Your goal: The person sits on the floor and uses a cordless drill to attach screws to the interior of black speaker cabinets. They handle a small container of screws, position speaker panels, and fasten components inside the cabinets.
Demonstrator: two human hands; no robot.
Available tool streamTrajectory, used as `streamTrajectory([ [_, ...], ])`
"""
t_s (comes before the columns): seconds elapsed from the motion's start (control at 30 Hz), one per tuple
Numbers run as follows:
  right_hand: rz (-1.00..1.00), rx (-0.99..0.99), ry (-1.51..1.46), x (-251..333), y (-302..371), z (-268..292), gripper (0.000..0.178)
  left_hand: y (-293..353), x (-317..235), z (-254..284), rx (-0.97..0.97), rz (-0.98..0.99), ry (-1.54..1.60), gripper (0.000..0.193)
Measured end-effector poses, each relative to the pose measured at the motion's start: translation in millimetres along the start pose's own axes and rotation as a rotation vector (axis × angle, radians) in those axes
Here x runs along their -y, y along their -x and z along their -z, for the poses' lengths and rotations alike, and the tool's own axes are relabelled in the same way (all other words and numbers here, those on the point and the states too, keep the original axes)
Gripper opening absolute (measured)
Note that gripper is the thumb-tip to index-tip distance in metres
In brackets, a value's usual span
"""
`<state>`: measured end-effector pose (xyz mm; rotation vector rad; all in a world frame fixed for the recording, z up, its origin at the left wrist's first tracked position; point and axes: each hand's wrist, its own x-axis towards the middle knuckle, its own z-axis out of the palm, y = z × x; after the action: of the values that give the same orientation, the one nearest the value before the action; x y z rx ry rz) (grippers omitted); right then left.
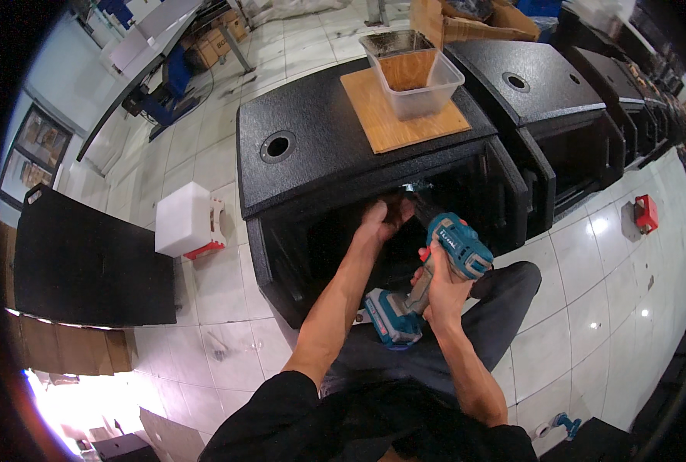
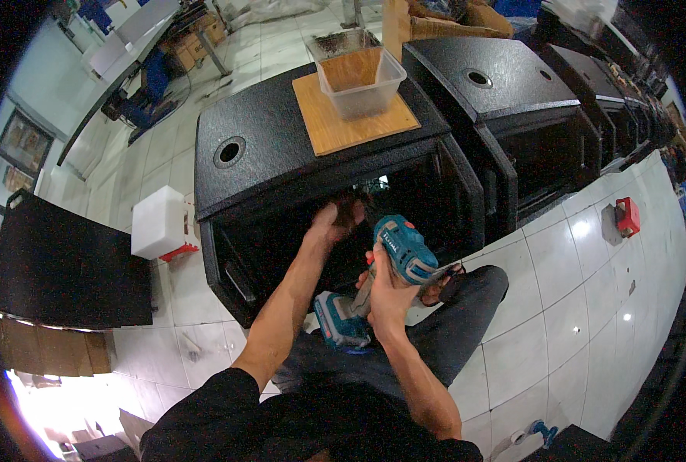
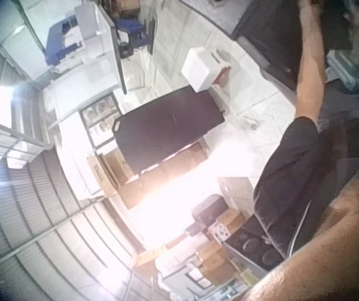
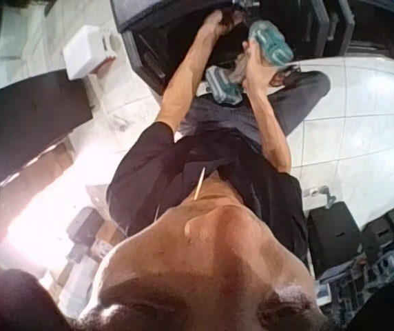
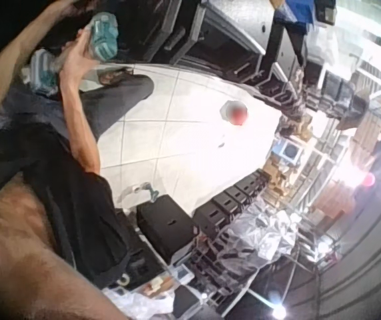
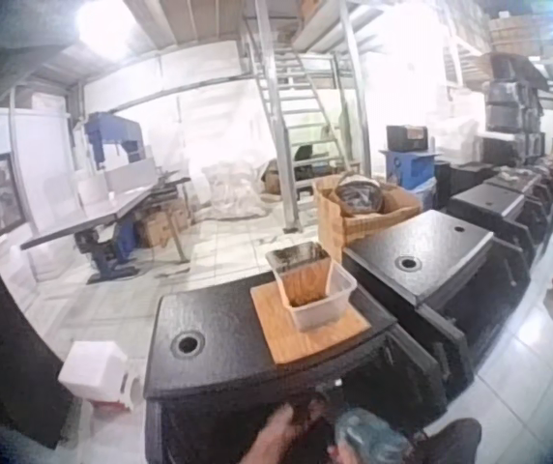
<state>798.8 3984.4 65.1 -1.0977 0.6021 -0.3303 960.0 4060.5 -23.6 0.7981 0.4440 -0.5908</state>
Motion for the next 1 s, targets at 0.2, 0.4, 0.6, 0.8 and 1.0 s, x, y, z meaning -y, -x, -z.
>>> streamTrajectory([
  [0.2,0.022,-0.02,-0.003,2,6,-4,0.019,-23,12,21,-0.03,0.029,0.177,0.032],
  [0.4,0.027,-0.046,0.049,2,2,-7,0.02,-4,10,7,0.015,-0.006,0.072,0.033],
  [0.6,0.165,-0.026,0.117,2,-1,-6,0.033,77,12,-10,-0.15,-0.585,-1.052,0.041],
  [0.8,0.113,0.221,0.142,-17,-3,16,0.033,176,16,-69,0.509,-1.111,-1.338,0.064],
  [1.0,0.127,0.215,0.145,-23,-4,21,0.033,158,47,-75,0.399,-1.2,-1.552,0.053],
])
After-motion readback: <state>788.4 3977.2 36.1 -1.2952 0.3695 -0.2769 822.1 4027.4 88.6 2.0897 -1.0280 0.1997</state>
